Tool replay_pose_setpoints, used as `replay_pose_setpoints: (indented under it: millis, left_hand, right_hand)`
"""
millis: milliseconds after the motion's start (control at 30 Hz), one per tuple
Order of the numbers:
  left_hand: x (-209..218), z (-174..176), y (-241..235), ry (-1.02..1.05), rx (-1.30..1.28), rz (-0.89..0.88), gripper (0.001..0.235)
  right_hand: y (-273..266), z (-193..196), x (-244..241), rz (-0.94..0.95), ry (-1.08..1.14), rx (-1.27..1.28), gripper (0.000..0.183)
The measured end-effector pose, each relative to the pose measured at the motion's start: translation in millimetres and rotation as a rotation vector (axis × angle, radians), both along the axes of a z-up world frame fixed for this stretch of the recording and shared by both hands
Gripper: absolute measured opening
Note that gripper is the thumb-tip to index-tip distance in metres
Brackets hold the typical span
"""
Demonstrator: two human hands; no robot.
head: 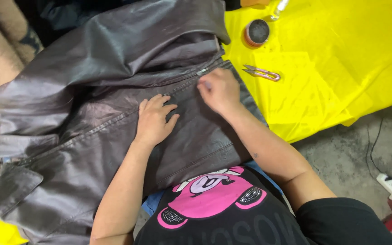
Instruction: The person cleans a dark leather jacket laid on their lap. They first apply a liquid from a small white bottle to the jacket surface, then use a small grey abrasive block to rub the zipper area and the leather surface repeatedly.
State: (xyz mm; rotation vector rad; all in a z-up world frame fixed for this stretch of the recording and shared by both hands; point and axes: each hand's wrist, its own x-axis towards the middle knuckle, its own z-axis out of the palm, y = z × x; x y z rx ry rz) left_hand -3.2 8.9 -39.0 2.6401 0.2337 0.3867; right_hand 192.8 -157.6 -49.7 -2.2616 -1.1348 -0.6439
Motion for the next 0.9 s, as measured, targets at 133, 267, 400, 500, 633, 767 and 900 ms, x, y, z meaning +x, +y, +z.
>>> replay_pose_setpoints:
  millis: [133, 267, 400, 500, 633, 767, 900]
  left_hand:
    - [0.4, -1.4, -3.1, 0.031, 0.024, 0.013, 0.027]
    - [3.4, 9.2, -3.6, 0.095, -0.020, 0.030, 0.029]
    - [-0.1, 8.3, -3.2, 0.045, -0.008, 0.042, 0.027]
    - [-0.7, 2.7, -1.7, -0.003, -0.014, 0.026, 0.025]
    - [4.3, 1.1, 0.9, 0.000, 0.016, 0.033, 0.026]
    - [2.8, -5.6, -2.6, -0.072, 0.043, 0.103, 0.026]
    - [2.7, -15.6, 5.4, -0.108, 0.136, 0.244, 0.034]
  right_hand:
    - [9.5, -12.3, -34.4, 0.164, 0.113, -0.051, 0.009]
    - [4.0, -2.0, -11.2, 0.176, 0.092, -0.150, 0.008]
    - [-18.6, -2.9, 35.9, 0.164, 0.104, -0.056, 0.007]
    - [-19.6, 8.2, 20.9, 0.067, 0.047, -0.067, 0.011]
    - [3.1, -7.4, -30.8, 0.265, 0.175, -0.077, 0.012]
    - [1.7, -4.7, -46.2, 0.286, 0.084, -0.125, 0.007]
    - [-19.8, 5.5, -1.0, 0.121, -0.067, -0.168, 0.011]
